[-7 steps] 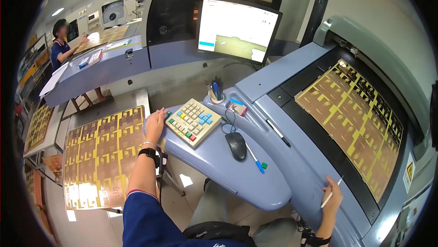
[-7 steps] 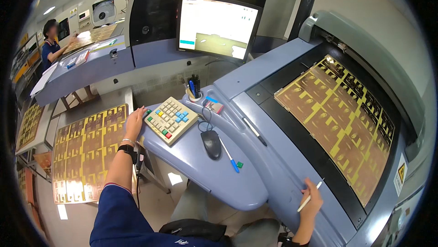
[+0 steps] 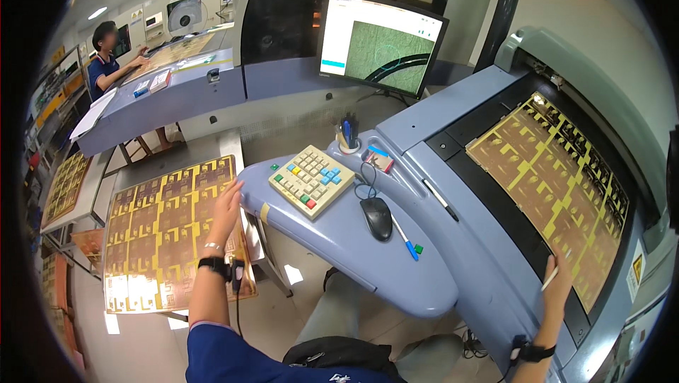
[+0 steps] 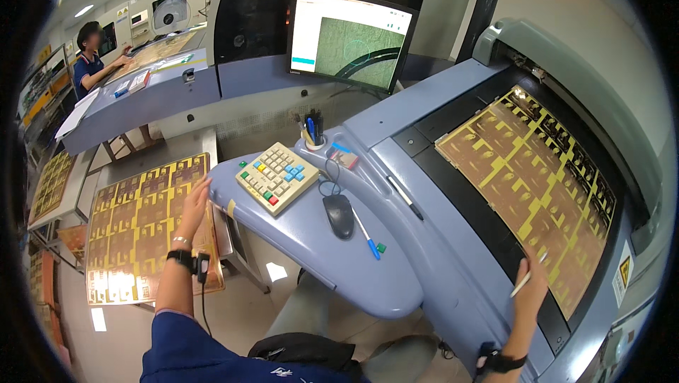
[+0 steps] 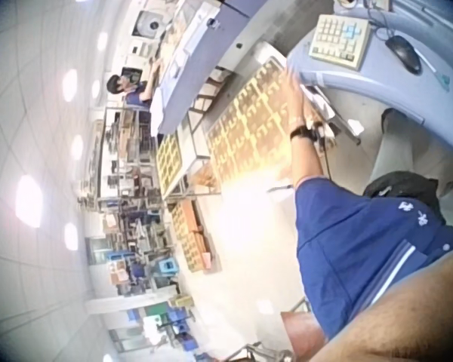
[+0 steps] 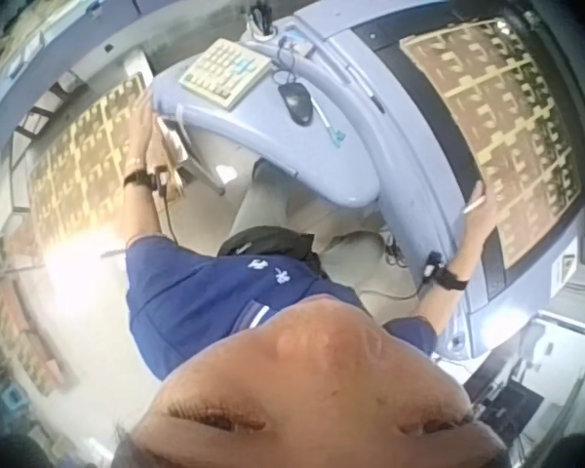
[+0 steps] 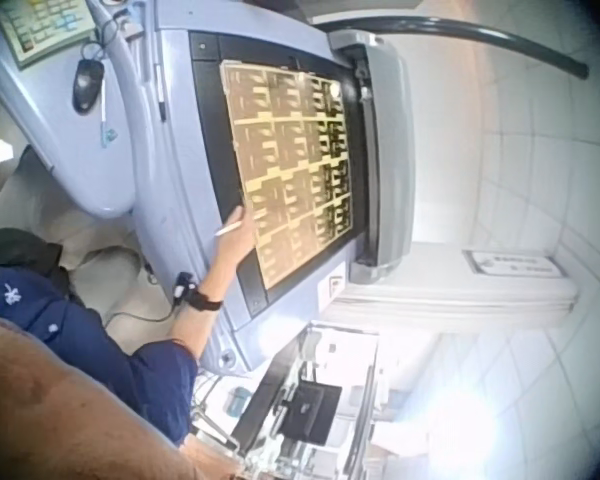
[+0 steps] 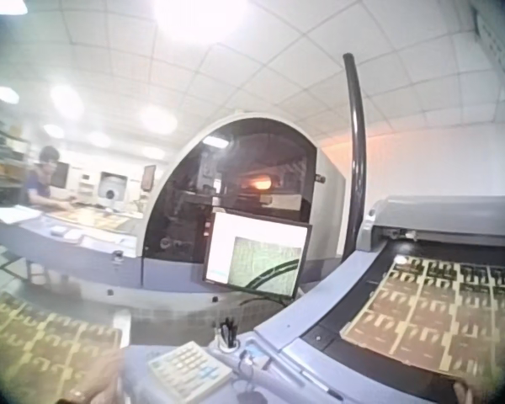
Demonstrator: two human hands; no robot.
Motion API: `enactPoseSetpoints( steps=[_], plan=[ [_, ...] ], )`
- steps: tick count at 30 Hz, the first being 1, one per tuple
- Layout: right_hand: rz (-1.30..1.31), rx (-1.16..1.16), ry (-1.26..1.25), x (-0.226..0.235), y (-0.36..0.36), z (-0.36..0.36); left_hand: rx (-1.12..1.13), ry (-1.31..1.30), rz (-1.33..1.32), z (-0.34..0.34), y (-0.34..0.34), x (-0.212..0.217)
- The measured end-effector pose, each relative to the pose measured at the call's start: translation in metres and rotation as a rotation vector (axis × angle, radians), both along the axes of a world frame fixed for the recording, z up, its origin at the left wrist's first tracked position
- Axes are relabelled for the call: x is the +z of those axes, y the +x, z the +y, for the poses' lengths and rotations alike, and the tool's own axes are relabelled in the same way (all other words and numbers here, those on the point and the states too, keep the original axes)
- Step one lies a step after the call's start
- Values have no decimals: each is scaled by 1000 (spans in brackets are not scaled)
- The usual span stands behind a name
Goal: Inspecting and processing printed circuit boards (PCBs) using an automated machine and specialized software.
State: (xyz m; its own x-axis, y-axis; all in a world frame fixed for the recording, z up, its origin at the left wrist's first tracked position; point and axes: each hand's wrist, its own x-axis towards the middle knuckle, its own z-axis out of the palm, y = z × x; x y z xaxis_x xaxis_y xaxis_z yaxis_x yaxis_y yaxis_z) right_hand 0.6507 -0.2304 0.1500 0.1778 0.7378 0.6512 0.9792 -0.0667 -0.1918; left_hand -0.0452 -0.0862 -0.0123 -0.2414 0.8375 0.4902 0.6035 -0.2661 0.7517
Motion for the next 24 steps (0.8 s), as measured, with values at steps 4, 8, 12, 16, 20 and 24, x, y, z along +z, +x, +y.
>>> enactPoseSetpoints(
  steps=[4, 8, 12, 16, 20, 24],
  plan=[
    [-238, 10, -35, 7, 52, 27, 368, -240, 366, -108, -49, -28],
    [-144, -60, -383, 25, 81, 34, 656, -512, 782, -210, -72, -83],
    [3, -62, -551, 27, 113, 42, 652, -700, 602, -235, -42, -57],
    [-356, -231, -518, 7, 104, 42, 616, -608, 563, -271, -32, -52],
    [-63, -369, -621, 45, 73, 28, 793, -474, 390, -330, -46, -83],
    [-359, -34, -397, 39, 102, 30, 1260, 75, -260, -337, -51, -104]
  ],
)
